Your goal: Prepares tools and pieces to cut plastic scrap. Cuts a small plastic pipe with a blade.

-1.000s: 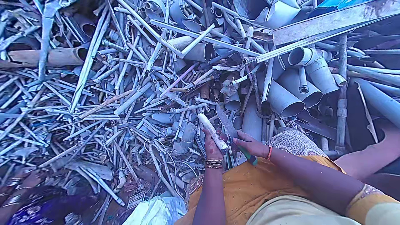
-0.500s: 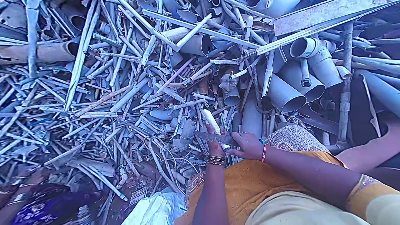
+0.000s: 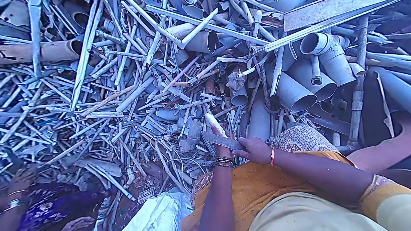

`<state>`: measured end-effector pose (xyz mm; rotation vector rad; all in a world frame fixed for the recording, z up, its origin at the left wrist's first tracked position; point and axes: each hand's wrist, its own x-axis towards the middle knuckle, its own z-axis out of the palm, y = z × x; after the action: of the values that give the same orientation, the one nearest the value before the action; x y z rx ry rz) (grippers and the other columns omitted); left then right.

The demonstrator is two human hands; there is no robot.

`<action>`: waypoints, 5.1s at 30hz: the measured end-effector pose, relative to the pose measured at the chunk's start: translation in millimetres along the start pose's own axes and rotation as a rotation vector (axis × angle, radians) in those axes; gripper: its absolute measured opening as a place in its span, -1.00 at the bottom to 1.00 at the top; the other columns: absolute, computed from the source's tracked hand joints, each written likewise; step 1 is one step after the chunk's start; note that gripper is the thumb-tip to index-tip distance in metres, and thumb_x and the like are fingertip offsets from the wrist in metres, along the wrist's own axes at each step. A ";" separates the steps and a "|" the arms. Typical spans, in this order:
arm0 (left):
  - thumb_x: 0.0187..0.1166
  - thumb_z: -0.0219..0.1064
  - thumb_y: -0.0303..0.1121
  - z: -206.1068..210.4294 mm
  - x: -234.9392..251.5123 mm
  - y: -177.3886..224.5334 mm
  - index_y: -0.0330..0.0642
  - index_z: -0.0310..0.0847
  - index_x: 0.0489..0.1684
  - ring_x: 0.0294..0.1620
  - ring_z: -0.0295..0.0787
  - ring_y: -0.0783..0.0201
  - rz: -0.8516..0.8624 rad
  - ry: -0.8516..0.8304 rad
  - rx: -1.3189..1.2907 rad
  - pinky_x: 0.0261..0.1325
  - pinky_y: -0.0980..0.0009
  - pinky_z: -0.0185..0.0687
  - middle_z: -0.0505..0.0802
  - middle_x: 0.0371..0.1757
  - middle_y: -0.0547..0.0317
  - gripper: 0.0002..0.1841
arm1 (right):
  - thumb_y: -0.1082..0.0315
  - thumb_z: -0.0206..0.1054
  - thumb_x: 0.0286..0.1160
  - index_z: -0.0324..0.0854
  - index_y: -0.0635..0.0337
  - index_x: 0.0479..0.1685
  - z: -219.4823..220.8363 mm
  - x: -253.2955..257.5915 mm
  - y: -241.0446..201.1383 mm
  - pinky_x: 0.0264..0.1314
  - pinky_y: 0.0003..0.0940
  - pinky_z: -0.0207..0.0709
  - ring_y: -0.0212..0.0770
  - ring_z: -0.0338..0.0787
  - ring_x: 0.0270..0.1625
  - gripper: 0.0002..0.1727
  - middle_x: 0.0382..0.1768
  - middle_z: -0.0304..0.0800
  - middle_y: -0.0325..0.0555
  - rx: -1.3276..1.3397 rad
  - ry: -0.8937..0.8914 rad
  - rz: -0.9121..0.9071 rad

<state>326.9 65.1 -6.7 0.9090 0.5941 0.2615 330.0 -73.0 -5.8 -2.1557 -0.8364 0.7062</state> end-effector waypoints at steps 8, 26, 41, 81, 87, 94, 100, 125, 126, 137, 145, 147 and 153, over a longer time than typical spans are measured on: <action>0.95 -0.36 -0.05 13.2 -7.9 -7.8 -0.32 0.10 0.77 0.48 0.56 0.17 0.361 0.331 0.207 0.53 0.24 0.47 0.51 0.58 -0.23 -0.38 | -0.22 0.11 0.75 0.60 0.34 0.12 2.3 -2.5 7.3 0.09 0.08 0.53 0.05 0.74 -0.05 -0.33 -0.18 0.72 0.11 0.186 0.075 0.061; 0.89 -0.45 0.11 3.2 0.4 5.2 -0.09 0.47 -0.10 -0.53 0.78 0.36 -0.023 -0.145 -0.177 -0.42 0.40 0.79 0.75 -0.51 0.20 -0.39 | -0.01 0.05 0.75 0.46 0.11 -0.15 22.6 2.9 25.6 -0.42 -0.65 0.38 -0.64 0.42 -0.55 -0.64 -0.53 0.40 -0.51 0.786 0.244 -0.221; 0.88 -0.37 0.14 1.4 0.4 12.7 -0.06 0.51 -0.12 -0.62 0.68 0.45 0.001 -0.075 -0.125 -0.61 0.50 0.65 0.70 -0.53 0.27 -0.41 | -0.30 0.16 0.59 0.49 0.42 0.37 18.0 0.0 24.4 0.24 0.01 0.56 0.00 0.76 0.13 -0.16 0.03 0.77 0.19 0.392 0.239 -0.047; 0.88 -0.01 -0.41 2.2 9.5 -3.6 -0.48 0.22 0.57 0.03 0.70 0.48 0.375 0.069 0.413 0.20 0.56 0.61 0.70 0.14 -0.05 -0.60 | 0.18 0.09 0.83 0.47 0.05 -0.23 20.8 0.4 22.4 -0.61 -0.64 0.27 -0.56 0.31 -0.72 -0.76 -0.70 0.34 -0.49 1.029 0.033 -0.039; 0.71 0.28 -0.32 -6.4 14.9 -7.6 -0.66 0.40 0.37 -0.20 0.73 0.42 0.699 0.114 0.949 0.01 0.51 0.62 0.77 -0.15 -0.05 -0.51 | 0.19 -0.03 0.85 0.48 0.00 -0.21 17.1 -18.1 5.6 -0.62 -0.68 0.36 -0.60 0.41 -0.73 -0.74 -0.73 0.42 -0.54 1.287 0.037 -0.150; 0.90 -0.07 -0.01 -26.8 46.4 8.0 -0.43 0.18 0.70 0.39 0.58 0.04 0.187 0.456 0.350 0.45 0.12 0.48 0.57 0.48 -0.34 -0.35 | 0.27 0.08 0.75 0.45 0.05 -0.22 -43.6 -18.6 14.3 -0.52 -0.66 0.45 -0.61 0.45 -0.67 -0.84 -0.69 0.44 -0.57 0.931 0.715 -0.256; 0.89 -0.18 0.08 -6.6 28.7 14.9 -0.08 0.38 0.05 -0.46 0.62 0.34 -0.010 0.281 0.047 -0.36 0.42 0.65 0.60 -0.35 0.17 -0.57 | -0.01 -0.27 0.87 0.58 0.30 -0.05 -14.9 -1.9 42.9 -0.19 -0.15 0.53 -0.20 0.62 -0.39 -0.39 -0.47 0.55 -0.15 0.293 0.425 0.039; 0.67 0.11 -0.58 -27.9 -41.0 35.8 -0.23 0.37 0.39 -0.56 0.64 0.28 -0.293 0.064 0.228 -0.55 0.44 0.62 0.68 -0.28 0.02 -0.66 | 0.40 0.20 0.61 0.15 0.36 0.75 -71.6 -17.7 45.0 0.52 0.12 0.45 0.20 0.68 0.43 -0.31 0.38 0.64 0.36 -0.005 0.288 0.132; 0.81 0.09 -0.38 -30.8 -37.4 32.0 -0.13 0.35 0.47 -0.58 0.63 0.28 -0.332 0.087 0.222 -0.56 0.43 0.62 0.67 -0.33 0.07 -0.68 | 0.37 0.21 0.69 0.20 0.34 0.73 -67.3 -15.8 51.9 0.50 0.14 0.46 0.22 0.70 0.39 -0.37 0.34 0.66 0.36 -0.005 0.189 0.109; 0.46 0.17 -0.81 -29.9 -36.3 10.3 -0.33 0.37 0.18 -0.46 0.69 0.40 -0.277 -0.119 0.368 -0.38 0.54 0.68 0.72 -0.27 0.08 -0.63 | 0.14 0.03 0.86 0.57 0.31 0.35 -5.5 -15.3 22.2 -0.11 0.25 0.63 0.37 0.83 -0.05 -0.56 0.09 0.76 0.36 -0.385 0.190 -0.114; 0.67 0.18 -0.58 -39.7 -35.8 7.4 -0.29 0.32 0.47 -0.52 0.52 0.39 -0.224 -0.146 0.610 -0.47 0.52 0.50 0.64 -0.21 0.07 -0.60 | 0.19 -0.06 0.91 0.44 0.32 0.44 -24.2 4.6 31.8 0.01 0.31 0.59 0.45 0.78 0.10 -0.57 0.20 0.67 0.43 -0.467 0.070 0.045; 0.59 0.18 -0.67 -39.9 -32.5 8.8 -0.36 0.36 0.50 -0.55 0.48 0.41 -0.157 -0.155 0.638 -0.53 0.53 0.41 0.68 -0.18 0.03 -0.54 | 0.21 0.03 0.85 0.54 0.33 0.32 -10.3 3.4 34.6 -0.15 0.31 0.61 0.45 0.81 -0.05 -0.62 0.06 0.73 0.41 -0.490 0.085 -0.180; 0.54 0.05 -0.73 -39.9 -29.7 7.7 -0.38 0.27 0.52 -0.68 0.40 0.46 -0.191 -0.102 0.521 -0.65 0.63 0.31 0.58 -0.33 0.09 -0.50 | 0.09 -0.08 0.92 0.43 0.36 0.38 -28.6 12.7 42.6 0.05 0.33 0.56 0.44 0.78 0.10 -0.52 0.08 0.71 0.42 -0.406 0.079 0.008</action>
<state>279.8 82.7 -8.2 1.3471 0.6624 -0.1211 372.4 -98.5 -24.2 -2.5274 -0.9962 0.4802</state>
